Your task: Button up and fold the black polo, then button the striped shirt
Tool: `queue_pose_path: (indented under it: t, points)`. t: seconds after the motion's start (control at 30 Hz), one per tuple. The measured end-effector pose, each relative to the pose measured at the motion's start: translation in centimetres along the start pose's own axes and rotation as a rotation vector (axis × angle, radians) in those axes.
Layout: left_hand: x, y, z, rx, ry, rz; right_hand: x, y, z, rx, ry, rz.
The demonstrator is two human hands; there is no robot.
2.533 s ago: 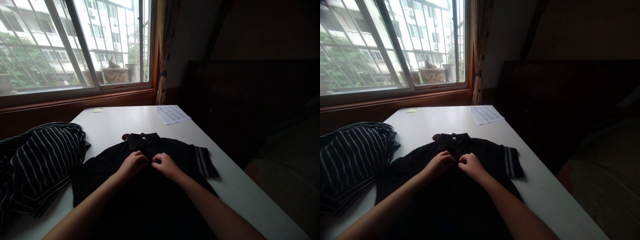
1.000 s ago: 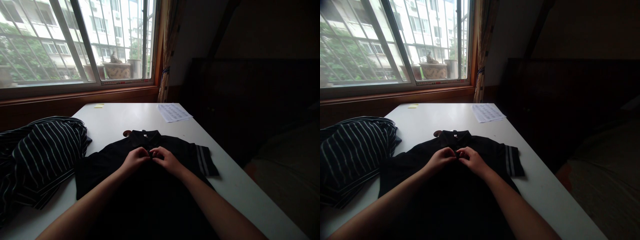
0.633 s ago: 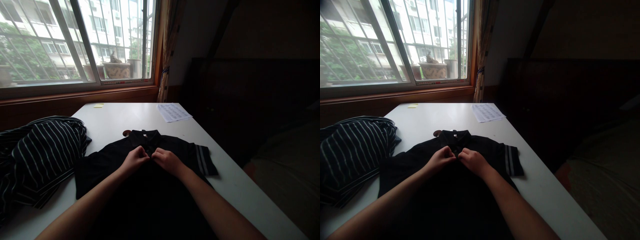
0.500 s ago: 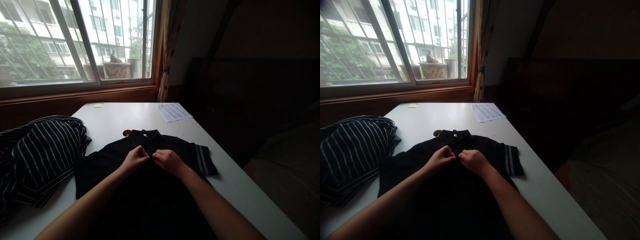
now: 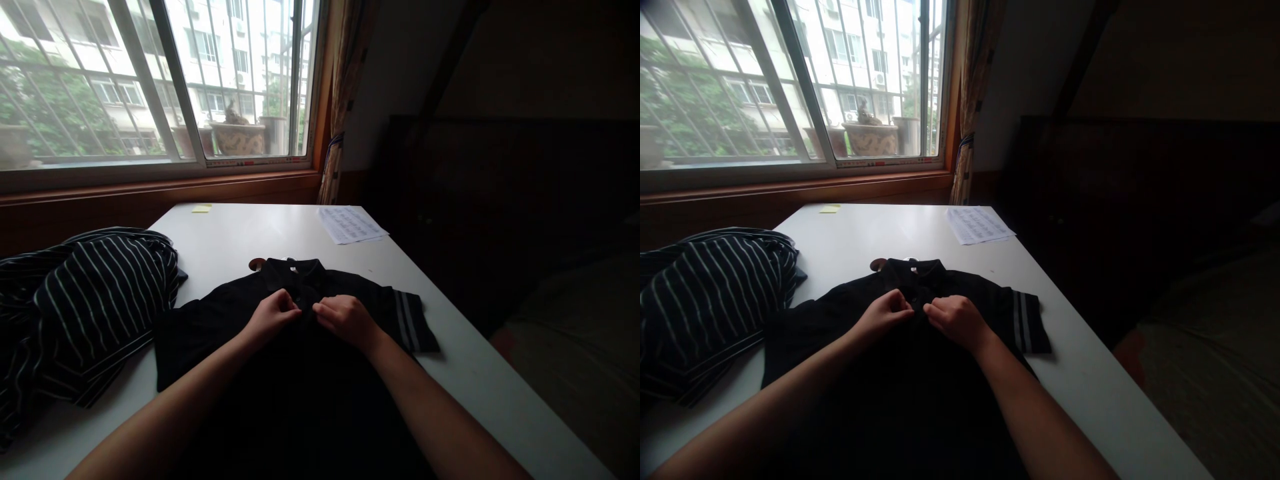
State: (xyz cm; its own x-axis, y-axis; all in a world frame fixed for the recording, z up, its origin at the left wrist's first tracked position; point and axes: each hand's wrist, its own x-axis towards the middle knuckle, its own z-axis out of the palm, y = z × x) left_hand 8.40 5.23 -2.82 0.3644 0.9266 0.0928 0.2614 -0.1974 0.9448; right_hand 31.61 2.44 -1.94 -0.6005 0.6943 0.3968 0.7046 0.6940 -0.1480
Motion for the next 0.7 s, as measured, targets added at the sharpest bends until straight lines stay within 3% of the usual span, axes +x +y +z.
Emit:
queue_pose_path:
  t: [0.17,0.7]
  points:
    - [0.1,-0.2,0.0,-0.009,0.008,-0.011,0.0,0.0,0.3,0.122,0.025,0.028]
    - [0.1,0.3,-0.2,-0.016,-0.013,-0.007,0.4,-0.1,1.2,0.168,0.025,0.018]
